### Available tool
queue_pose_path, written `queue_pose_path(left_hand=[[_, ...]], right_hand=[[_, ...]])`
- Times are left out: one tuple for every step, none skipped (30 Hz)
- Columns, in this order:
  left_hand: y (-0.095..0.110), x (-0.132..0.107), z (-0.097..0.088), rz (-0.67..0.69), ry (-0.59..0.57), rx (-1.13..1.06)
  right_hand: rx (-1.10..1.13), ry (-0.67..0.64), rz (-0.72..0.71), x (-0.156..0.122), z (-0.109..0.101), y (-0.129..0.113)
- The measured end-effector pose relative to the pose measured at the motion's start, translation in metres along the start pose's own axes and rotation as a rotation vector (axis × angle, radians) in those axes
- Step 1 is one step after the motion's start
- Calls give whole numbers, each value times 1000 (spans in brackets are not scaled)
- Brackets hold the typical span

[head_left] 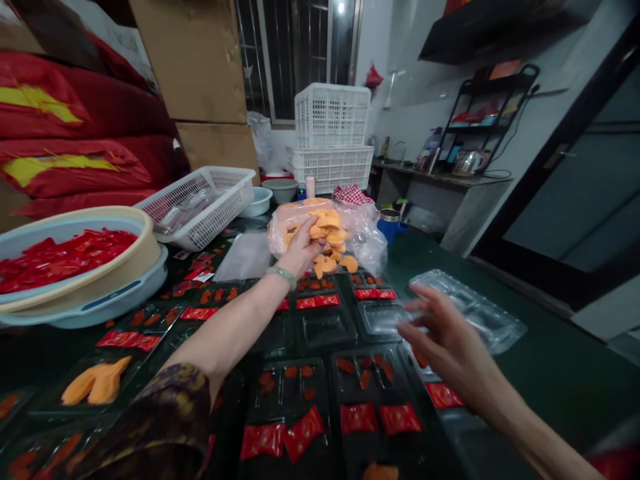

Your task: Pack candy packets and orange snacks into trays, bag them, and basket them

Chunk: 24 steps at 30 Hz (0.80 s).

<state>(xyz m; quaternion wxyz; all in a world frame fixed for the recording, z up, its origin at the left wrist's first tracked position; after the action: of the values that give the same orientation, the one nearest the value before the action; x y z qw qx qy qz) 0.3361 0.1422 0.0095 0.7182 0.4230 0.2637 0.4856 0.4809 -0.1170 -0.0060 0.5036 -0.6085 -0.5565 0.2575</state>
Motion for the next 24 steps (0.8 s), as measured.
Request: queue_pose_path(left_hand=[[0,-20,8,-23,-24,-101],[-1,-40,16,-47,-48,-190],[-3,-61,24,-65,-70,-251],[-5,-81,31,-71,-94,-275],[-7,-99,37,-74,-116,-281],[-9,-116,42,-74,-130,-283],[-10,-130,46,-77,-132,-289],[-12,-142,48,-87,-122,-304],[-13,-151,49,-106,-101,-329],[-15,-158,49,-130,-78,-363],[-16,-163,49,-155,-56,-401],[-17,-166,48,-177,-40,-439],[-18,-169,48,-193,-28,-472],[-19,-171,47,-201,-14,-499],[-19,-173,45,-202,-3,-520],[-20,-175,44,-198,7,-537],[-20,-177,43,-192,14,-551],[-20,-179,41,-186,19,-560],[-20,-182,41,-184,18,-564],[-20,-186,40,-184,14,-565],[-19,-190,40,-181,14,-566],[-18,-194,41,-176,18,-569],[-17,-198,41,-169,23,-573],[-15,-202,43,-160,30,-577]], right_hand=[[-65,22,-81,13,12,-13],[-147,83,-157,22,23,-27],[-239,114,-226,29,32,-40],[-323,145,-294,32,40,-52],[-389,171,-362,32,46,-63],[-428,180,-430,29,50,-72],[-433,179,-492,24,51,-79],[-404,168,-539,17,50,-85],[-342,151,-563,9,48,-88],[-258,128,-557,1,43,-90],[-162,105,-521,-9,38,-91],[-63,94,-468,-20,30,-92],[34,97,-408,-33,22,-92],[124,114,-351,-46,12,-91],[198,139,-306,-60,2,-90],[247,168,-271,-75,-8,-86],[258,192,-240,-90,-17,-80],[226,203,-209,-104,-24,-71],[152,198,-185,-118,-28,-59],[41,177,-170,-131,-29,-47],[-98,154,-166,-143,-26,-33],[-251,127,-178,-152,-20,-20],[-413,93,-197,-160,-12,-8],[-566,38,-220,-165,-1,2]])
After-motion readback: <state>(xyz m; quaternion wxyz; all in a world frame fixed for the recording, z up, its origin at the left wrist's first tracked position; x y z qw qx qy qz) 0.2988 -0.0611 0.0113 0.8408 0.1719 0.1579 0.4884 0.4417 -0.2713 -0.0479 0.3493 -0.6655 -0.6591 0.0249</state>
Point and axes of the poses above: each hand's wrist, its own x-axis towards the middle knuckle, its own z-axis out of the palm, y = z × x, the point moved 4 cm from there along x, towards the middle knuckle, and after that the axes turned 7 degrees about -y, right-handed, at the moved point
